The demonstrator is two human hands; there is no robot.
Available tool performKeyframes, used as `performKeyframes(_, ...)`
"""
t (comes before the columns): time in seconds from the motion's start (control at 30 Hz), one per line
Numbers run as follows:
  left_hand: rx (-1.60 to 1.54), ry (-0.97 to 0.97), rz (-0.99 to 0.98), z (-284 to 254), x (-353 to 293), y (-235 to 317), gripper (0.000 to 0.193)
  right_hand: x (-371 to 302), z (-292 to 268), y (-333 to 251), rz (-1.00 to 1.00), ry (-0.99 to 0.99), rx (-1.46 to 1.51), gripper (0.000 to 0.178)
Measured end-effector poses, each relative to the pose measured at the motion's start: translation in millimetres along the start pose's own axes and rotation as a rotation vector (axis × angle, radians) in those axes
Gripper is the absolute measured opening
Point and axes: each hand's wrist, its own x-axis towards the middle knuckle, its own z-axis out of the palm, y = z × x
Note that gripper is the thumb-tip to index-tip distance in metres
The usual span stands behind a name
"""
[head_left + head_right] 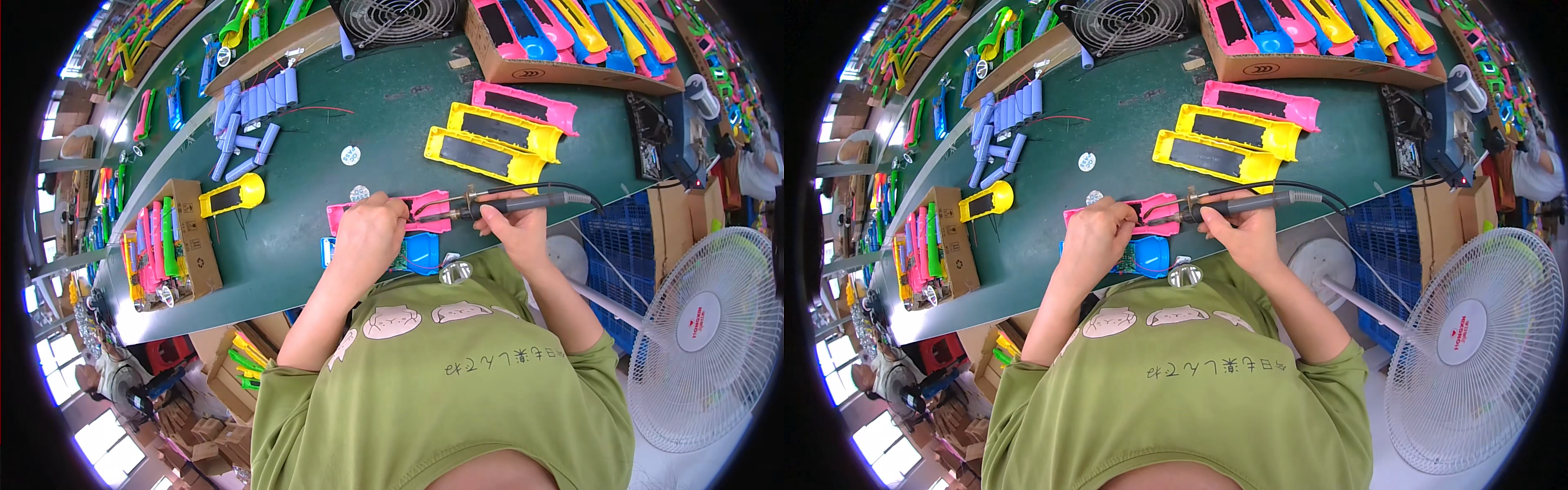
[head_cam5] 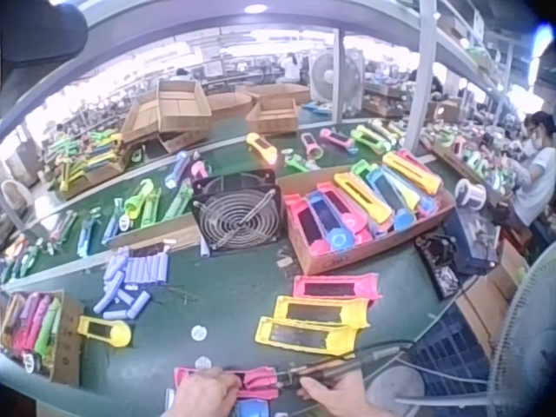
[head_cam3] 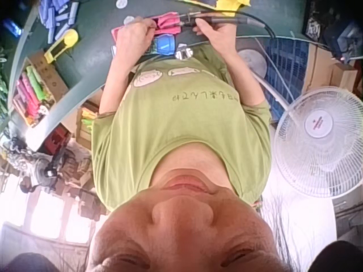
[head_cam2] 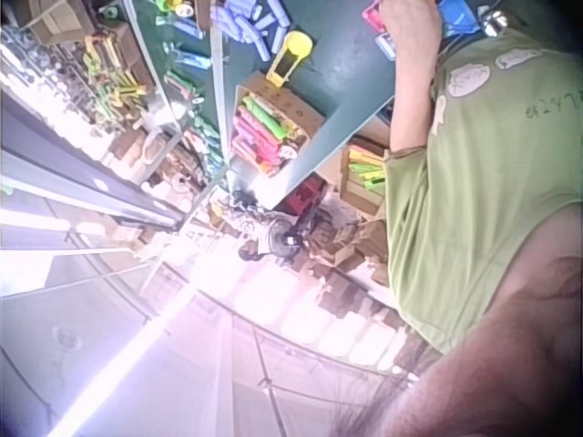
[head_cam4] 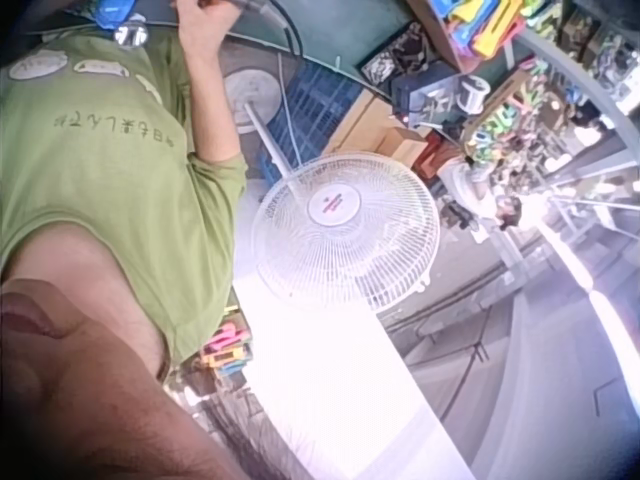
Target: The person solders components inside flashlight casings using a soldering iron, joins the casing halves together by hand, and places the assembled flashlights onto the conveyor line.
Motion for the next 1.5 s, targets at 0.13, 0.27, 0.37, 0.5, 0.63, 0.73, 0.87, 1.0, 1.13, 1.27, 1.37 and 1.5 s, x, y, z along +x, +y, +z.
performKeyframes(0.13,-0.004,-0.005,0.002,0.4,0.9,-0.8,0.003,-0.2,-0.3,1.4,0.009,-0.016,0.027,0.019)
performKeyframes(0.27,0.000,-0.013,-0.004,0.2,1.5,-0.7,0.004,-3.4,2.4,-1.6,-0.034,-0.013,-0.006,0.018)
performKeyframes(0.37,-0.001,-0.013,-0.005,-0.6,2.1,0.0,0.004,-9.2,3.1,-5.4,-0.104,-0.010,0.011,0.017)
performKeyframes(0.5,0.006,-0.014,-0.007,-0.5,2.0,-0.5,0.003,-21.5,2.9,-9.6,-0.205,0.012,0.027,0.020)
performKeyframes(0.63,0.025,-0.016,-0.011,0.3,1.4,-0.1,0.003,-28.3,12.1,-9.5,-0.438,-0.085,-0.478,0.043)
performKeyframes(0.73,0.010,-0.017,-0.008,1.6,1.4,-0.3,0.004,-21.0,29.4,-7.2,-0.543,-0.170,-0.580,0.060)
performKeyframes(0.87,0.020,-0.017,-0.016,1.5,-0.4,0.6,0.006,-19.1,37.9,-2.4,-0.487,-0.334,-0.666,0.076)
performKeyframes(1.0,0.038,-0.060,-0.037,-4.0,-5.6,2.8,0.014,-20.3,38.6,-7.3,-0.449,-0.448,-0.766,0.078)
performKeyframes(1.13,-0.158,-0.249,-0.045,-40.5,-9.8,9.4,0.043,-16.6,32.3,-1.7,-0.524,-0.439,-0.773,0.076)
performKeyframes(1.27,0.143,-0.220,0.126,-60.1,-21.8,-2.2,0.094,-10.3,31.1,-9.6,-0.547,-0.415,-0.767,0.072)
performKeyframes(1.37,0.286,-0.221,0.101,-56.1,-28.7,-17.7,0.104,-2.7,28.4,-15.1,-0.510,-0.463,-0.770,0.071)
performKeyframes(1.5,0.059,-0.080,0.124,-54.2,-35.3,-29.4,0.077,-0.1,26.6,-35.4,-0.515,-0.394,-0.818,0.063)
